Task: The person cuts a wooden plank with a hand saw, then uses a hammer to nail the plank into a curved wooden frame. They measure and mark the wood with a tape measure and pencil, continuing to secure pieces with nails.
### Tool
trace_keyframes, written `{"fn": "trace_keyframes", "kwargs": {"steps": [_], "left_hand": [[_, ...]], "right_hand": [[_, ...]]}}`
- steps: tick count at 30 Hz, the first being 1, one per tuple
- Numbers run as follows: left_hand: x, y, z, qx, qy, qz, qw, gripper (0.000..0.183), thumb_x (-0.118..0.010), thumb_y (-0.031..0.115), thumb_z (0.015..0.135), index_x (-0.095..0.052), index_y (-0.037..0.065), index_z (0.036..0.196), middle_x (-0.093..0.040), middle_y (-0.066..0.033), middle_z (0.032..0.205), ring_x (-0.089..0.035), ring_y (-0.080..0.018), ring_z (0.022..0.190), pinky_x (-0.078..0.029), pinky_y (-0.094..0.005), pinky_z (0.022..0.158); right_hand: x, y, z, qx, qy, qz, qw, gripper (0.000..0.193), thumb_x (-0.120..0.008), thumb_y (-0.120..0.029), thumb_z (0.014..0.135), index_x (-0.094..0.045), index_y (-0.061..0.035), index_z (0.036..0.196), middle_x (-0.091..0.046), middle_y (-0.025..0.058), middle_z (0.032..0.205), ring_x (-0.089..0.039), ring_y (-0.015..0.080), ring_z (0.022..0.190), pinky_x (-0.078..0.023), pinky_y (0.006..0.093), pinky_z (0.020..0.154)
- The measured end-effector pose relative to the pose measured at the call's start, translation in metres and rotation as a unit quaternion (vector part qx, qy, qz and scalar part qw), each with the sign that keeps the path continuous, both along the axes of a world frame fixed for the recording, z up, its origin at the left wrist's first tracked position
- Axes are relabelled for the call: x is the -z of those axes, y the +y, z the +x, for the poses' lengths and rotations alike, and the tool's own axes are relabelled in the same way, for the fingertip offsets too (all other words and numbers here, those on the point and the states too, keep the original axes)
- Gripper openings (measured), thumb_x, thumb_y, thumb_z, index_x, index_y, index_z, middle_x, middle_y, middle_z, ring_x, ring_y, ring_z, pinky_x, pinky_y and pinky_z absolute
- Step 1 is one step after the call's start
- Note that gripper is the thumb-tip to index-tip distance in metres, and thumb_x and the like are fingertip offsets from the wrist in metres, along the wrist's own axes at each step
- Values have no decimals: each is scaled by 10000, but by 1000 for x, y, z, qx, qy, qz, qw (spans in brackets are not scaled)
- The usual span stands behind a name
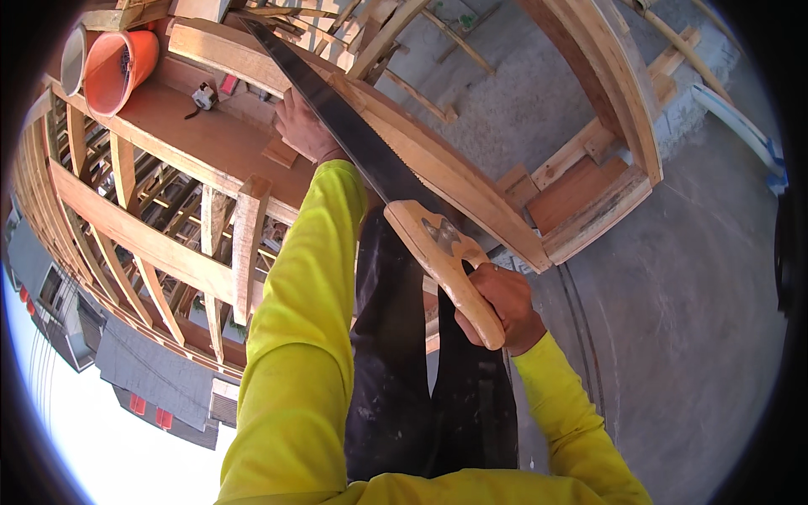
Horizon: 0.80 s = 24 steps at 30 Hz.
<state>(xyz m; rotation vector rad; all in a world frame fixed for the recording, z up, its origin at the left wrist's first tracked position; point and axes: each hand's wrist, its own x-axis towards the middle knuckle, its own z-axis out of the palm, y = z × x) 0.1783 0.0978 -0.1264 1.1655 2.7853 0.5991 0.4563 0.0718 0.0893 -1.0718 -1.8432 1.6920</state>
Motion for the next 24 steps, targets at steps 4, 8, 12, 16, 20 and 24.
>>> {"fn": "trace_keyframes", "kwargs": {"steps": [4, 8, 12, 16, 20, 24], "left_hand": [[3, -2, -2, 15, 1, 4, 1000, 351, -548, 429, 858, -643, 126, 1008, -625, -49, 990, -549, -308, 960, -389, -449, 834], [0, -5, -4, 26, 14, -4, 1000, 340, -563, 419, 846, -646, 131, 1007, -621, -37, 1002, -546, -298, 978, -387, -452, 831], [3, 0, -2, 46, 14, -13, 999, 337, -557, 415, 856, -643, 130, 1013, -613, -35, 1003, -541, -297, 987, -388, -453, 835], [13, -4, -5, 26, 10, -7, 1000, 322, -571, 405, 849, -645, 134, 1007, -614, -31, 1008, -543, -292, 987, -391, -448, 844], [11, -6, -3, 1, 19, -9, 1000, 304, -581, 390, 847, -647, 138, 1003, -616, -32, 1005, -550, -286, 977, -395, -443, 845], [18, -3, -8, 41, 12, 3, 999, 298, -577, 377, 848, -645, 131, 1000, -614, -45, 979, -554, -291, 966, -399, -444, 837]], "right_hand": [[7, 12, -15, -11, -15, -2, 1000, 193, -752, -4, 698, -631, -17, 849, -634, 102, 746, -625, 273, 613, -490, 326, 569], [-2, 4, 2, -17, -26, 12, 999, 208, -753, -2, 698, -622, -19, 858, -628, 100, 751, -628, 264, 613, -494, 322, 570], [10, 23, -22, -7, -17, -5, 1000, 198, -737, 8, 697, -627, -18, 859, -624, 100, 748, -630, 247, 605, -495, 320, 564], [3, 8, -13, -33, -46, -17, 998, 188, -771, -102, 769, -633, -26, 871, -623, 115, 780, -635, 316, 675, -517, 382, 620], [-12, 10, -3, -29, -56, 13, 998, 181, -763, -116, 779, -635, -22, 865, -618, 114, 768, -647, 304, 682, -534, 383, 643], [7, 20, -22, -38, -37, -22, 998, 180, -763, -110, 773, -631, -22, 859, -621, 109, 772, -640, 299, 669, -528, 370, 625]]}}
